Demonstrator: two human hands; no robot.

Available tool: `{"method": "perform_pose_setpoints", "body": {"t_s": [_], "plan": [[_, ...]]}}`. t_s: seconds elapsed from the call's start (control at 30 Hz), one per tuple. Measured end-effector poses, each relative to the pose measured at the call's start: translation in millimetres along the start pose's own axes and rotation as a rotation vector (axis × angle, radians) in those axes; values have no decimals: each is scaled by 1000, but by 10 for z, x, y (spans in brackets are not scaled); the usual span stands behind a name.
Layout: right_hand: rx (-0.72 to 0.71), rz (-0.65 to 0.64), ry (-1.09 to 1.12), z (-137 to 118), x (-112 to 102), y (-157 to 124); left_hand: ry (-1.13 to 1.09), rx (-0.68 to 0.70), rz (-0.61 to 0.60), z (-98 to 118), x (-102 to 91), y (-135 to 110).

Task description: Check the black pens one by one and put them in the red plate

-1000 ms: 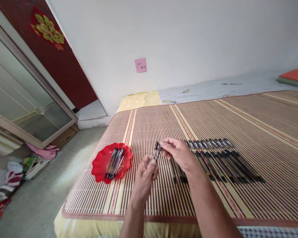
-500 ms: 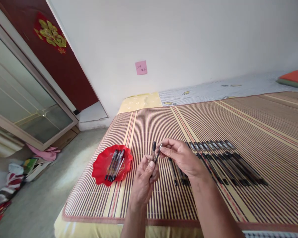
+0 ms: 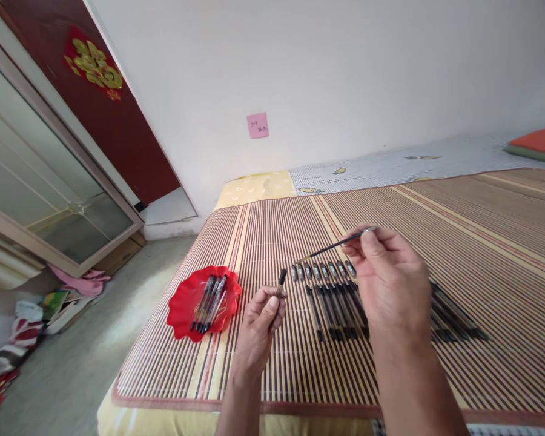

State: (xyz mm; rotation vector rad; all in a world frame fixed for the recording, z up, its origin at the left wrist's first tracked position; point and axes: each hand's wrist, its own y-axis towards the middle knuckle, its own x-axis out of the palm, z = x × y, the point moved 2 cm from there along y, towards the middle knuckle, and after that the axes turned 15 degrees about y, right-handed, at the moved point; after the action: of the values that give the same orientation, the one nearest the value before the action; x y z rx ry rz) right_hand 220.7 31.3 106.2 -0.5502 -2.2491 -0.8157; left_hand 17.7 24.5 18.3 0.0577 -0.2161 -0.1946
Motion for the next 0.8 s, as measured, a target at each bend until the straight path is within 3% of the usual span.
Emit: {"method": "perform_pose_setpoints", "body": {"t_s": [0.1, 0.37, 0.8], "plan": [[-53, 9, -49, -36, 22, -24, 21, -7, -9, 2, 4, 3], [20, -67, -55, -30, 60, -57, 56, -3, 22, -44, -51, 13], [-25, -93, -136, -28, 50, -66, 121, 5, 13, -45, -88, 15]]}}
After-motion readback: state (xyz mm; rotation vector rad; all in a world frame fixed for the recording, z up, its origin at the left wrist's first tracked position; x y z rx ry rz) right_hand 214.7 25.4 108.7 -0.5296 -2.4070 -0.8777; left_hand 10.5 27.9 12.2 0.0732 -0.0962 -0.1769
